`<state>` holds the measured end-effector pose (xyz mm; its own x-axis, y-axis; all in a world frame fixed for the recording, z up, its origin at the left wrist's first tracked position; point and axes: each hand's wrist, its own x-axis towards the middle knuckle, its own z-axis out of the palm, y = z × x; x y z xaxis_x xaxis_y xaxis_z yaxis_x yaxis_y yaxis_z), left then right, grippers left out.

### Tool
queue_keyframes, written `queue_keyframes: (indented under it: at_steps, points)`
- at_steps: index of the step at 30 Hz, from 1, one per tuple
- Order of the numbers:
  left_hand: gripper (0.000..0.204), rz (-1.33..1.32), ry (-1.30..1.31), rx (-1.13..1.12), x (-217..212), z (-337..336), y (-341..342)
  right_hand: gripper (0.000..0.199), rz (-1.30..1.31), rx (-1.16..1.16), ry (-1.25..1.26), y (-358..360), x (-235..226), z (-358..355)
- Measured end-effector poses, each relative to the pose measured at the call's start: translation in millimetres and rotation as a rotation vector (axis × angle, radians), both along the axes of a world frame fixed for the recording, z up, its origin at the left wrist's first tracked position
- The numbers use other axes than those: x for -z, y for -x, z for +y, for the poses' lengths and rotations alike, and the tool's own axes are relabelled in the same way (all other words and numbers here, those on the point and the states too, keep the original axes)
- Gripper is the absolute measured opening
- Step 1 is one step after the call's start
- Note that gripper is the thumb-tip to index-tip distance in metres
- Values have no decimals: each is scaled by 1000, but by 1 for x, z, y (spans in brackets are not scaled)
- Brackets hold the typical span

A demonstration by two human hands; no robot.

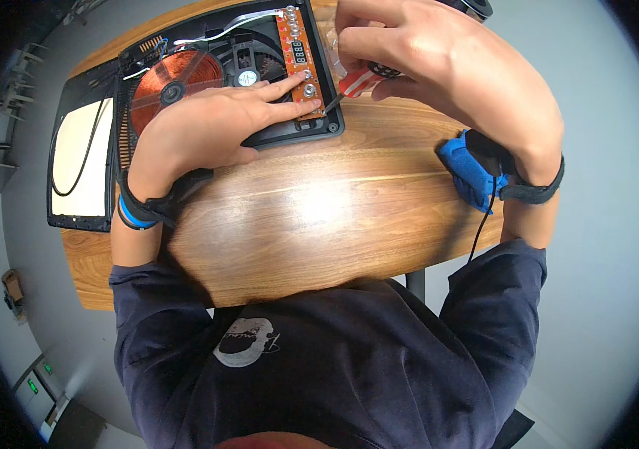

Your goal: The person assembles electronic components inside a black plastic housing on a wooden table. They place a green circuit board, a copper coil, and a fan into the housing, connect wires, and use a screwdriver to secure the components.

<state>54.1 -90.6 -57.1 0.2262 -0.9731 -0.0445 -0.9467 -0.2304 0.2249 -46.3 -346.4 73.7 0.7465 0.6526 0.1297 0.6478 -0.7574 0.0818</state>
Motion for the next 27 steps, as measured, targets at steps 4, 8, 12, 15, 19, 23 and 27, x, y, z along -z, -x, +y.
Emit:
queue_keyframes:
  at_steps: [4, 8, 12, 15, 19, 23, 27]
  points:
    - [106, 20, 10, 7, 7, 1, -5, 30, 88, 9, -18, -5, 0, -2]
    - [108, 54, 4, 4, 5, -2, -4, 33, 88, 81, 61, -9, -5, -1]
    - [111, 48, 45, 6, 11, 3, -5, 37, 87, 302, 211, 0, -23, 18]
    - [110, 83, 12, -20, 1, 1, -4, 34, 156, 165, 130, -8, -26, 6]
    - [108, 74, 3, -11, -1, 0, -4, 30, 247, 264, 145, -2, -35, 15]
    - [106, 82, -9, -24, -3, -2, -2, 32, 183, 348, 128, 5, -36, 28]
    - [100, 112, -70, -29, -8, -4, -3, 39, 135, 97, 115, 1, -31, 15]
